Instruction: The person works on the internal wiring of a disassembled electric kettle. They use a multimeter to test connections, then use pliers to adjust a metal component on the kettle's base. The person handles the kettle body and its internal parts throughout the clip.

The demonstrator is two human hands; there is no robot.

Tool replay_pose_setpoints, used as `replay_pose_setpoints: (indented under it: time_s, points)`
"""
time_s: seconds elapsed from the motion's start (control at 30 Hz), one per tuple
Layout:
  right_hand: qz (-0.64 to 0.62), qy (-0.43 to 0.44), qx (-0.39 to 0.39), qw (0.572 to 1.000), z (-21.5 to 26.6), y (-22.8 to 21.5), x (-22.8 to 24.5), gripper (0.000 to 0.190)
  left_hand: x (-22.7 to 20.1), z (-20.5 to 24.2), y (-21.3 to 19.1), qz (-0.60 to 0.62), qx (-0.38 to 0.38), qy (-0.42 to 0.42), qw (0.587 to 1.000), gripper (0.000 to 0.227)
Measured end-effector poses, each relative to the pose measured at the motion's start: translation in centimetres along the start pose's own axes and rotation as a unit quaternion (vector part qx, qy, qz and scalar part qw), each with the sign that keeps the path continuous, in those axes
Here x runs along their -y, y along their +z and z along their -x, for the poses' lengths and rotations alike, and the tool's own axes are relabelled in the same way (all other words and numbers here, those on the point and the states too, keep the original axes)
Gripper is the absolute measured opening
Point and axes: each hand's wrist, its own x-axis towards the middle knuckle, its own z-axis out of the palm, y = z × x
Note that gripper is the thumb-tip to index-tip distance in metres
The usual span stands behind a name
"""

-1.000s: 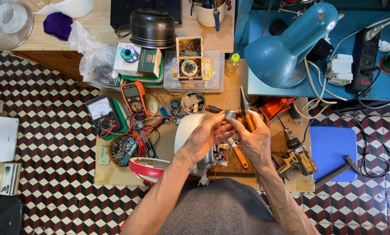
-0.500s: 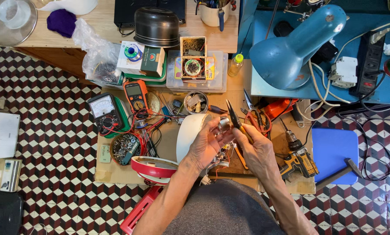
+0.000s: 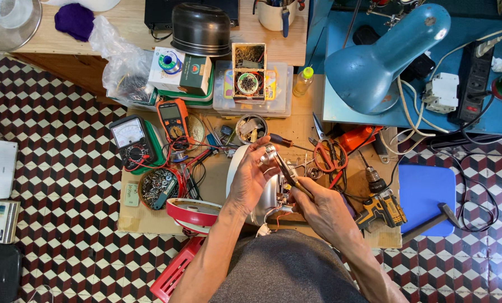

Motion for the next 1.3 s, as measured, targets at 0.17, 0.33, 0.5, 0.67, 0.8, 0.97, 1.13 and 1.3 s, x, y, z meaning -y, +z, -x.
replay_pose_setpoints:
  time_s: [0.17, 0.33, 0.5, 0.67, 0.8, 0.97, 1.13, 1.3]
  points:
    - [0.018, 0.018, -0.001, 1.000, -0.5, 0.2, 0.1, 0.031, 0.1, 0.2, 0.1, -0.019, -0.022, -0.016, 0.999, 0.041]
    - [0.055, -0.010, -0.012, 0.998, -0.8, 0.3, 0.0, 0.029, 0.9, -0.1, 0.3, -0.043, -0.047, -0.014, 0.998, 0.041]
    - [0.061, -0.008, -0.017, 0.998, -0.8, 0.5, -0.3, 0.027, 0.9, -0.3, 0.0, -0.053, -0.043, -0.011, 0.998, 0.041]
    - [0.054, -0.020, -0.038, 0.998, -0.8, 0.8, 0.0, 0.031, 0.9, -0.4, 0.0, -0.043, -0.034, -0.001, 0.998, 0.038]
    - [0.038, -0.010, -0.049, 0.998, -0.7, 1.0, 0.2, 0.034, 0.9, -0.3, 0.1, -0.031, -0.027, -0.002, 0.999, 0.041]
    - [0.114, -0.167, -0.120, 0.972, -0.5, 1.3, -0.1, 0.030, 1.0, -0.3, 0.7, -0.023, -0.016, -0.009, 1.000, 0.052]
    - [0.154, -0.087, -0.100, 0.979, -0.7, 1.8, -0.8, 0.021, 0.8, -0.6, 0.9, -0.035, -0.018, -0.015, 0.999, 0.053]
    - [0.193, -0.132, -0.112, 0.966, -0.9, 1.7, -1.5, 0.024, 0.3, -0.3, 1.3, -0.029, -0.030, -0.027, 0.999, 0.052]
